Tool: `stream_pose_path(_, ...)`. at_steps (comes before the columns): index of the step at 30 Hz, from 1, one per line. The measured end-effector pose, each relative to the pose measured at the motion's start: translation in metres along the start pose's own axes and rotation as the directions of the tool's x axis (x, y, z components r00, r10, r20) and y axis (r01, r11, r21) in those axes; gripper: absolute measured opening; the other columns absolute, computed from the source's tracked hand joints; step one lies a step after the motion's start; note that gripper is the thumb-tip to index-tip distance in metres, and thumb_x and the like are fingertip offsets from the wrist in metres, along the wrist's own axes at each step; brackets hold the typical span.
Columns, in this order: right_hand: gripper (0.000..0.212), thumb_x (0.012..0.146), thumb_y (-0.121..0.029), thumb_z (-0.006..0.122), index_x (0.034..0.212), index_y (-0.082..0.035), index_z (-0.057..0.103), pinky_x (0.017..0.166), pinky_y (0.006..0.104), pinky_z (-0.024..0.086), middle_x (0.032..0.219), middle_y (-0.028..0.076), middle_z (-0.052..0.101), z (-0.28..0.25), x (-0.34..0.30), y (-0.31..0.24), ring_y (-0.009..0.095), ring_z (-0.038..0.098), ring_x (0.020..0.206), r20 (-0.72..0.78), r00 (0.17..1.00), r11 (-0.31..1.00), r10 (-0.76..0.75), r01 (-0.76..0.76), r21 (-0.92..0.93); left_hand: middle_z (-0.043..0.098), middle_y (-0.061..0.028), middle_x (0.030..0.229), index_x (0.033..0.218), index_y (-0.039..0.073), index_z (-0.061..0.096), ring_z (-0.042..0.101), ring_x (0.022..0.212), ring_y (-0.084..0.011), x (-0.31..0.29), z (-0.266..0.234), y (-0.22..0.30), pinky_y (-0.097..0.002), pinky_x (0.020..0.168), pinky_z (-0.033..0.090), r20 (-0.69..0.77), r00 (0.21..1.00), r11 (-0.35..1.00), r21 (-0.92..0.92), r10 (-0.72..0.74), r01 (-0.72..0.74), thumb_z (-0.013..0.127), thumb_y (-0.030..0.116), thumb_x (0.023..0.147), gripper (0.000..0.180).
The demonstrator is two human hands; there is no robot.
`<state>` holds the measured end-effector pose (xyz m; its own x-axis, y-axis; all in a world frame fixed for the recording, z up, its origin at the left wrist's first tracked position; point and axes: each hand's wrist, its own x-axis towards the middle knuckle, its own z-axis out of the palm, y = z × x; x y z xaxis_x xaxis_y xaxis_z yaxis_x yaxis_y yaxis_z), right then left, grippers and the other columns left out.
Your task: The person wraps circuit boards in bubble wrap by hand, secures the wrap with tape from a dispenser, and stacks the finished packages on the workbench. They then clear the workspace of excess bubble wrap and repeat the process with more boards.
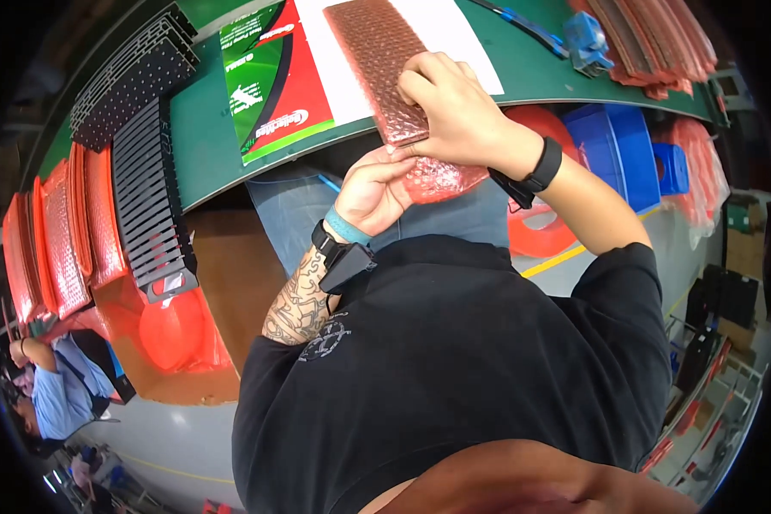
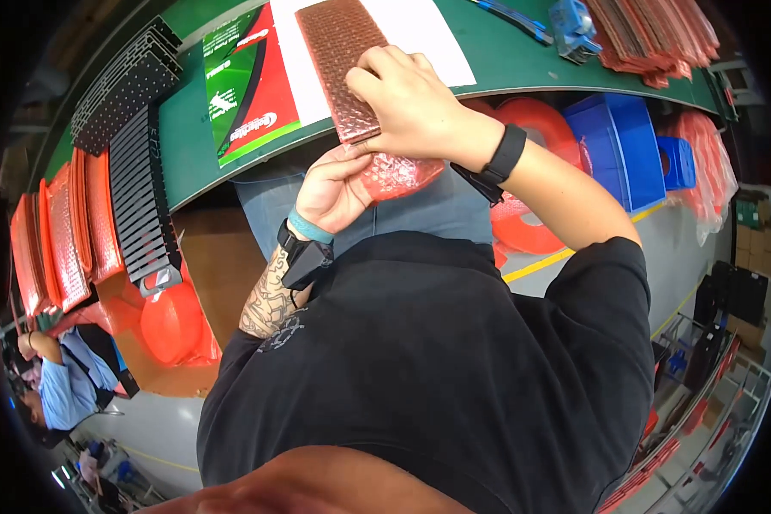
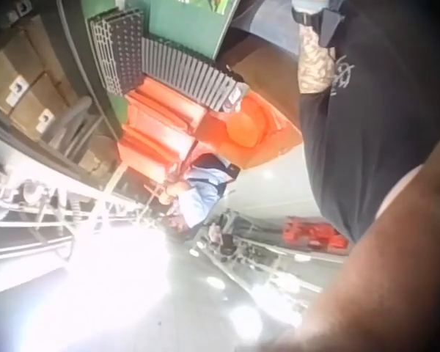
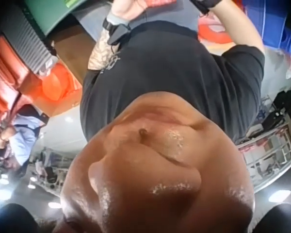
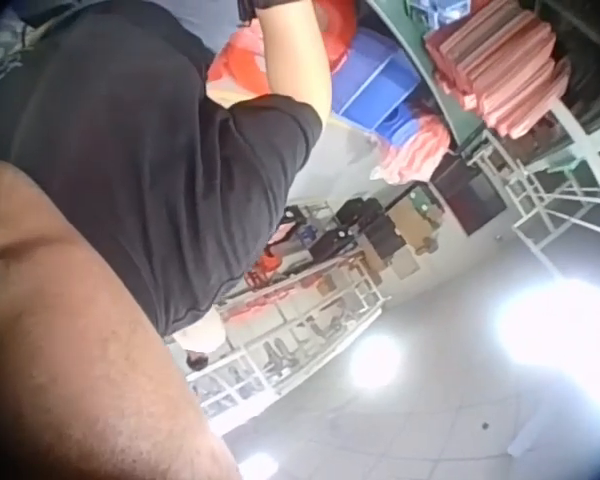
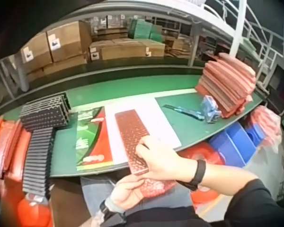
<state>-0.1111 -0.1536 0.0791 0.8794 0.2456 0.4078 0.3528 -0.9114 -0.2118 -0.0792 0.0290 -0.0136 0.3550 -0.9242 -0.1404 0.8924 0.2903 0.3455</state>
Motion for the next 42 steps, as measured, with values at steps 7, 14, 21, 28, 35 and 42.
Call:
stream_pose_path(7,0.064,0.055,-0.026,0.094,0.104,-0.005,0.057,0.096,0.0443,0.047,0.117,0.012,0.056,0.021,0.007,0.023,0.035,0.055,0.113,0.023,0.997,0.992,0.068,-0.070,0.108,0.056,-0.0166,0.141,0.142,-0.006,0.043,0.057,0.129,-0.0295,0.006,0.000,0.011,-0.0474,0.111,0.046,0.094,0.995,0.995,-0.095,0.022,-0.013,0.049,0.007,0.104,0.040)
stream_pose_path(14,0.061,0.060,-0.020,0.091,0.110,-0.003,0.061,0.103,0.0437,0.047,0.131,0.015,0.057,0.017,0.006,0.049,0.037,0.053,0.124,0.125,0.991,0.964,-0.044,0.009,0.264,0.059,-0.0151,0.137,0.141,-0.006,0.044,0.060,0.125,-0.0249,0.016,-0.023,0.002,-0.0439,0.107,0.048,-0.015,0.988,0.952,0.267,0.156,-0.147,0.051,0.018,0.107,0.042)
stream_pose_path(21,0.049,0.069,-0.016,0.085,0.113,0.000,0.070,0.113,0.0436,0.044,0.139,0.018,0.059,0.030,-0.007,0.061,0.035,0.049,0.138,0.134,0.976,0.968,-0.174,0.144,0.204,0.062,-0.0138,0.134,0.139,-0.004,0.048,0.062,0.120,-0.0231,0.018,-0.034,0.003,-0.0404,0.104,0.050,-0.080,0.967,0.910,0.364,0.242,-0.197,0.052,0.018,0.107,0.039)
stream_pose_path(28,0.046,0.071,-0.020,0.083,0.111,0.000,0.072,0.109,0.0443,0.048,0.130,0.016,0.067,0.041,-0.012,0.061,0.035,0.058,0.130,0.088,0.969,0.971,-0.232,0.225,0.083,0.063,-0.0133,0.132,0.137,-0.004,0.051,0.063,0.118,-0.0215,0.023,-0.039,0.004,-0.0387,0.102,0.051,-0.098,0.950,0.874,0.430,0.296,-0.227,0.051,0.018,0.107,0.037)
stream_pose_path(35,0.041,0.073,-0.017,0.082,0.108,0.001,0.072,0.099,0.0422,0.055,0.122,0.016,0.070,0.034,-0.010,0.062,0.035,0.065,0.120,0.051,0.964,0.964,-0.259,0.256,0.067,0.065,-0.0130,0.127,0.132,-0.004,0.055,0.064,0.114,-0.0186,0.022,-0.013,0.010,-0.0359,0.100,0.052,-0.154,0.949,0.938,0.259,0.275,-0.230,0.050,0.021,0.108,0.035)
stream_pose_path(42,0.027,0.089,-0.017,0.076,0.108,0.002,0.070,0.084,0.0329,0.059,0.103,0.012,0.073,0.017,-0.033,0.023,0.021,0.073,0.098,0.041,0.889,0.798,0.456,-0.429,0.423,0.072,-0.0094,0.111,0.120,-0.005,0.063,0.068,0.104,-0.0172,0.011,-0.008,0.009,-0.0329,0.094,0.053,-0.186,0.938,0.905,0.370,0.293,-0.210,0.048,0.024,0.109,0.034)
